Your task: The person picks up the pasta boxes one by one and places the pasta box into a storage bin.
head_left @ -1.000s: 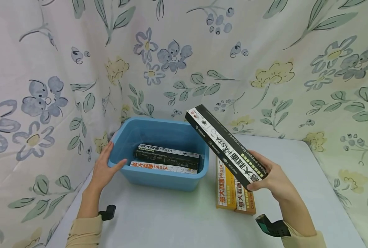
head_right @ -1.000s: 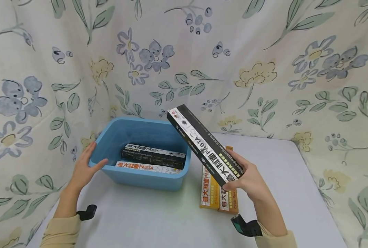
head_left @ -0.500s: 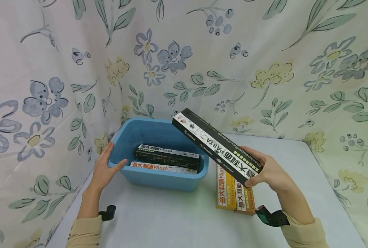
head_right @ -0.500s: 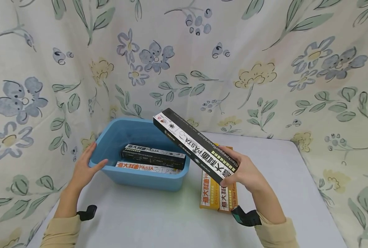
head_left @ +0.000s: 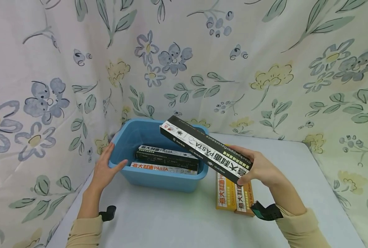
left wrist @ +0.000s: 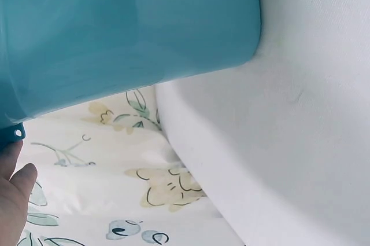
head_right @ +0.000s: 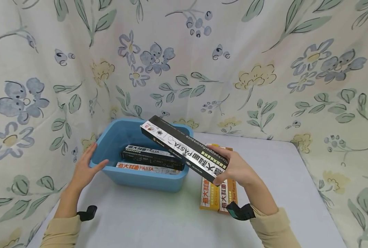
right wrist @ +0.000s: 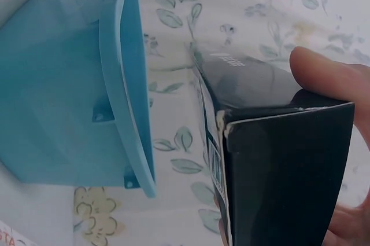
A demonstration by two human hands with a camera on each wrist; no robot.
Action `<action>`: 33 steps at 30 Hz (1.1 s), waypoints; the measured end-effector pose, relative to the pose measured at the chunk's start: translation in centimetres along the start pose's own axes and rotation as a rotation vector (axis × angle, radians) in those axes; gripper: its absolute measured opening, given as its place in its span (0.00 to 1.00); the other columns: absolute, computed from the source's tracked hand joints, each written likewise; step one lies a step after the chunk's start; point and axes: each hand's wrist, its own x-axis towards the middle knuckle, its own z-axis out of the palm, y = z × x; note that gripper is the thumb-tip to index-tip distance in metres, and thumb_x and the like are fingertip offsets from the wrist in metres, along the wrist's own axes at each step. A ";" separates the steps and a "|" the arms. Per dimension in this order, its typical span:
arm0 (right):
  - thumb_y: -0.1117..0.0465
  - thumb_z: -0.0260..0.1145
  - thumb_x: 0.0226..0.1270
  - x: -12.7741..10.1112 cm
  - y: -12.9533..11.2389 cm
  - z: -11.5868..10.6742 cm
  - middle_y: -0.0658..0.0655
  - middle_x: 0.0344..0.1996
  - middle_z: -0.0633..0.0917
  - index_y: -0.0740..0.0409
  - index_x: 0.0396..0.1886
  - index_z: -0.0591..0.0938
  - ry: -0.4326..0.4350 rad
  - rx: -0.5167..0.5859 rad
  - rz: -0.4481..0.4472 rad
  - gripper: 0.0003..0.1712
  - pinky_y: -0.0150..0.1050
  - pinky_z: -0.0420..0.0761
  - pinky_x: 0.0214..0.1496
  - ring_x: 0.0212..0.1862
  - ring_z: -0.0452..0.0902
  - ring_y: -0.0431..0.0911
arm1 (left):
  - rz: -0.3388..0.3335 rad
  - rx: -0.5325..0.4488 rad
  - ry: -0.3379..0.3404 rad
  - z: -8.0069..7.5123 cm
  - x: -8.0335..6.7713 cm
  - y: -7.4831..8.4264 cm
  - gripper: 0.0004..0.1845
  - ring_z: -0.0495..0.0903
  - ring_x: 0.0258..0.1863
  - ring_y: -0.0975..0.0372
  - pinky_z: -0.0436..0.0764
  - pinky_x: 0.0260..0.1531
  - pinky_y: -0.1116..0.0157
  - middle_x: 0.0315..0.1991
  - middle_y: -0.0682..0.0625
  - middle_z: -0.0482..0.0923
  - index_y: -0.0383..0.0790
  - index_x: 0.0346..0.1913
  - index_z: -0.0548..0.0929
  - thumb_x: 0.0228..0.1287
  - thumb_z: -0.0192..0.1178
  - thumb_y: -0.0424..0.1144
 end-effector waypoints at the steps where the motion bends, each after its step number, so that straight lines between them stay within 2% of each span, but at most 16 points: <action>1: 0.75 0.74 0.36 0.1 0.1 0.0 0.63 0.51 0.76 0.69 0.72 0.60 -0.005 0.006 0.001 0.57 0.39 0.83 0.43 0.46 0.75 0.50 | -0.003 0.002 -0.001 0.0 0.0 0.0 0.49 0.45 0.73 0.37 0.49 0.62 0.30 0.77 0.37 0.45 0.36 0.77 0.51 0.60 0.65 0.51; 10: 0.74 0.74 0.34 1.9 0.4 0.6 0.67 0.51 0.74 0.70 0.72 0.59 -0.022 -0.011 0.040 0.59 0.38 0.83 0.43 0.46 0.73 0.53 | -0.008 0.003 -0.002 -0.1 0.0 0.0 0.49 0.44 0.73 0.37 0.48 0.61 0.29 0.77 0.38 0.44 0.36 0.77 0.50 0.61 0.65 0.51; 19: 0.73 0.75 0.32 4.0 0.3 1.2 0.68 0.52 0.75 0.70 0.71 0.62 -0.075 -0.081 0.055 0.58 0.38 0.81 0.41 0.46 0.72 0.53 | -0.010 0.003 0.001 0.1 0.0 -0.2 0.49 0.44 0.73 0.37 0.48 0.61 0.29 0.77 0.38 0.44 0.36 0.77 0.50 0.61 0.65 0.51; 26: 0.74 0.74 0.32 5.1 0.4 1.6 0.67 0.51 0.75 0.70 0.71 0.62 -0.091 -0.051 0.104 0.58 0.37 0.81 0.42 0.46 0.72 0.53 | -0.009 0.008 0.002 0.1 0.0 0.1 0.49 0.45 0.73 0.37 0.49 0.61 0.29 0.76 0.37 0.45 0.37 0.77 0.51 0.61 0.65 0.50; 33: 0.75 0.74 0.33 6.4 0.1 1.8 0.68 0.52 0.76 0.70 0.71 0.63 -0.119 -0.088 0.124 0.57 0.38 0.81 0.43 0.45 0.74 0.53 | -0.009 0.014 0.007 0.0 -0.1 0.1 0.49 0.45 0.73 0.37 0.50 0.61 0.29 0.77 0.37 0.45 0.37 0.77 0.51 0.60 0.65 0.51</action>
